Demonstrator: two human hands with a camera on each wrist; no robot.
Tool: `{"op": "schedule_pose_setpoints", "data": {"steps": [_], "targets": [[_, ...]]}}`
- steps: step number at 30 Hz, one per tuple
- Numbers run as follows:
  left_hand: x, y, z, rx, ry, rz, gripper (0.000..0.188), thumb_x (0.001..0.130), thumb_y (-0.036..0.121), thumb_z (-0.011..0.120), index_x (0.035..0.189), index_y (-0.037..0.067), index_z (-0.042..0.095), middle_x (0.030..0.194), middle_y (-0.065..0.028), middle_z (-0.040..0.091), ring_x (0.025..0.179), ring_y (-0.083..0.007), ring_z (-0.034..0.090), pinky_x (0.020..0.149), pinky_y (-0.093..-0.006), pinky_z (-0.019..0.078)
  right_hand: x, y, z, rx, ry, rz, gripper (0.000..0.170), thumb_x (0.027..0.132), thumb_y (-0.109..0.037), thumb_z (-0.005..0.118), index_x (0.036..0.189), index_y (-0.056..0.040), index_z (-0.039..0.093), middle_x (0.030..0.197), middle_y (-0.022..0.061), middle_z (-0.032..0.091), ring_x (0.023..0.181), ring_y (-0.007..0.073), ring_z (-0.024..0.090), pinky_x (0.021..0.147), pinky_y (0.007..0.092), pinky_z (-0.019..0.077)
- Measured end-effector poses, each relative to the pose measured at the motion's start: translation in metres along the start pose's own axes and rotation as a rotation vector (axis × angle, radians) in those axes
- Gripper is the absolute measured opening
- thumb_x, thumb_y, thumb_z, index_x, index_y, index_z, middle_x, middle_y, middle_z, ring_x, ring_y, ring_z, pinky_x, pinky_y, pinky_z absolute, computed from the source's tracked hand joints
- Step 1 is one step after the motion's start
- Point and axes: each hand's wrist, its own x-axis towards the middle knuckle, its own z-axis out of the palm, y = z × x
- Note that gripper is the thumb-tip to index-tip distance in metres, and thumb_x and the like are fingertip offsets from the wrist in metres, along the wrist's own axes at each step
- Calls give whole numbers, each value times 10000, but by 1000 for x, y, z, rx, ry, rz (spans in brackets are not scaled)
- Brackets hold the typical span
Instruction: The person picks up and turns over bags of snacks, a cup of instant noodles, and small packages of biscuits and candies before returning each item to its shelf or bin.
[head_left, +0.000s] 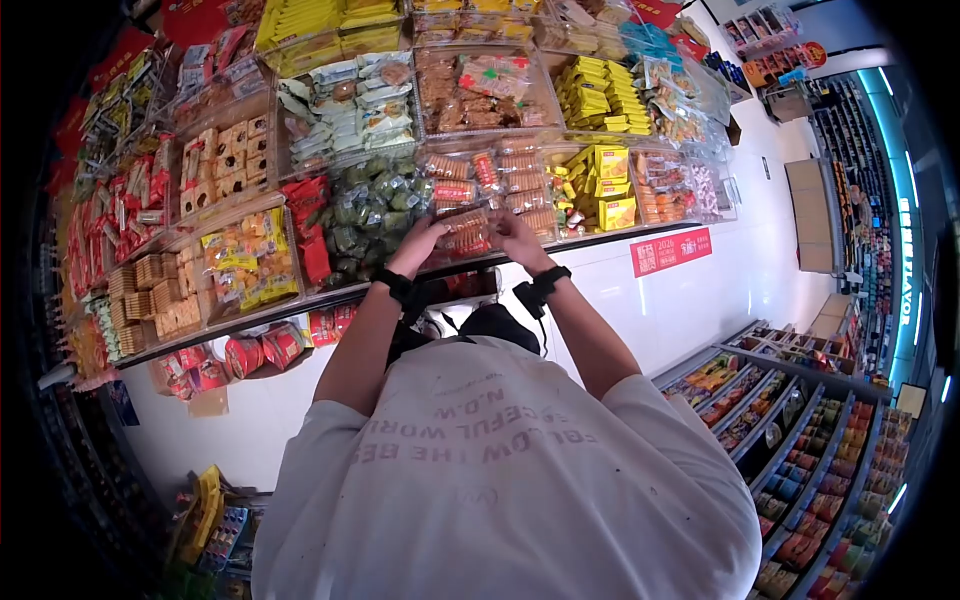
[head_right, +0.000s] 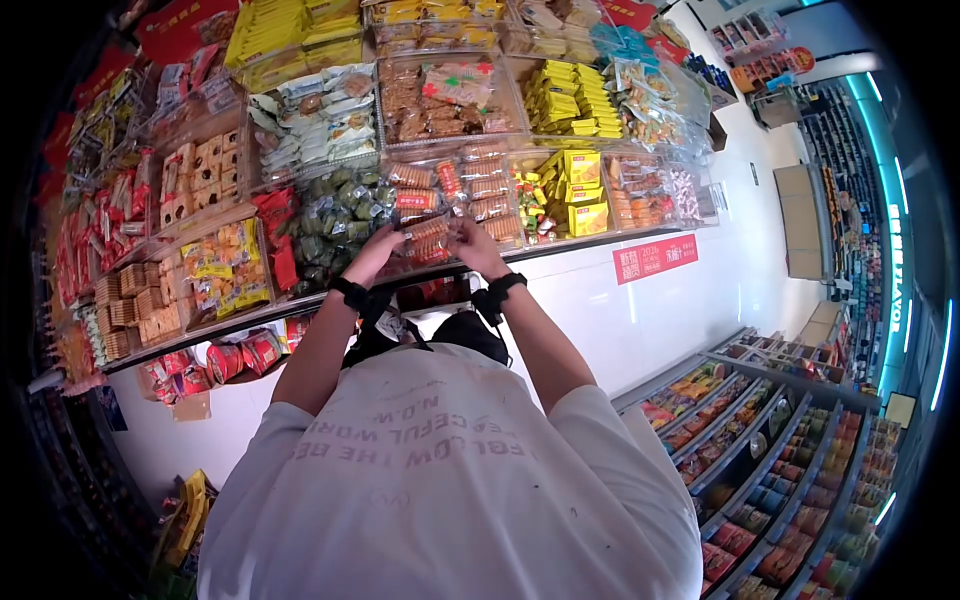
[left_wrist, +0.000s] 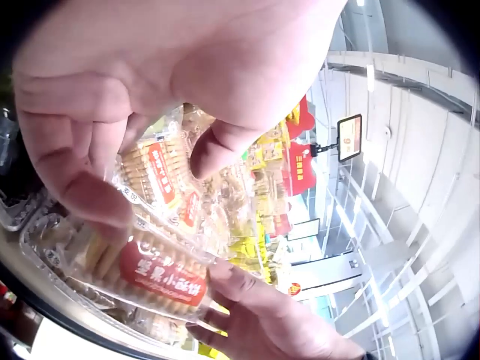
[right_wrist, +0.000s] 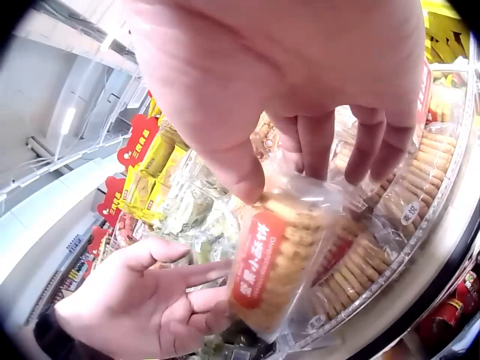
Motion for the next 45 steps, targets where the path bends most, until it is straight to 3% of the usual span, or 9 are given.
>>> {"op": "schedule_pose_setpoints", "data": {"steps": [2,10,16,22,26,31,37,43,45], "targets": [[-13,3,0,-128,-53,-20,539,914,289,513,1419,167,372,1238,-28,552,902,-154,641,706,-280,494,-20,-26,5,32,95,-204,544,846,-165,697,1322,-16,480,1115,124,650,888,166,624,792,294,504],[39,-82,-11,-21,98,298,688,872,219,651,1432,-9,324,1210,-93,585,919,-124,578,741,-275,491,-24,-28,30,174,93,40,535,825,-116,696,1302,-41,466,1130,98,599,835,146,602,702,283,512],[-14,-11,11,295,126,356,636,852,263,632,1384,5,399,1170,-168,628,990,-245,632,875,-348,479,-17,-40,22,189,155,17,435,859,-167,637,1211,26,472,1046,134,603,812,177,624,594,316,538],[51,-72,-18,419,145,292,596,880,208,610,1406,43,382,998,-65,611,820,-124,572,677,-282,497,0,-36,15,-197,113,126,449,839,-288,651,1166,7,569,1017,138,673,842,216,666,657,325,543],[44,-83,-23,527,258,420,582,872,236,624,1376,28,418,1091,-150,635,920,-222,622,787,-323,504,-15,-97,11,-801,165,58,403,862,-391,585,1107,-75,641,973,192,682,897,358,660,764,463,531],[0,-43,2,671,348,367,598,858,267,638,1353,-1,437,1210,-214,605,1059,-310,618,898,-366,475,20,-104,11,-916,177,-311,309,788,-297,668,1001,-79,622,883,178,676,852,345,658,725,453,534],[-19,-34,7,461,319,348,599,864,309,624,1341,-8,449,1232,-227,588,1135,-350,576,968,-363,440,65,-92,26,-1173,102,-278,268,814,-234,627,1010,-51,637,1001,157,657,901,314,664,720,426,550],[-21,-41,5,135,257,107,659,874,299,620,1422,38,363,1236,-185,586,1079,-292,616,824,-369,518,85,-75,38,-1371,94,-228,473,725,-287,771,1085,-50,576,1112,124,595,1027,300,616,769,410,554],[-23,-41,9,-113,204,40,553,899,207,559,1390,46,363,1020,-121,587,705,-186,633,532,-290,499,80,-77,30,-1268,162,-369,516,688,-290,798,1089,-54,576,1118,129,590,1026,313,614,761,408,557]]}}
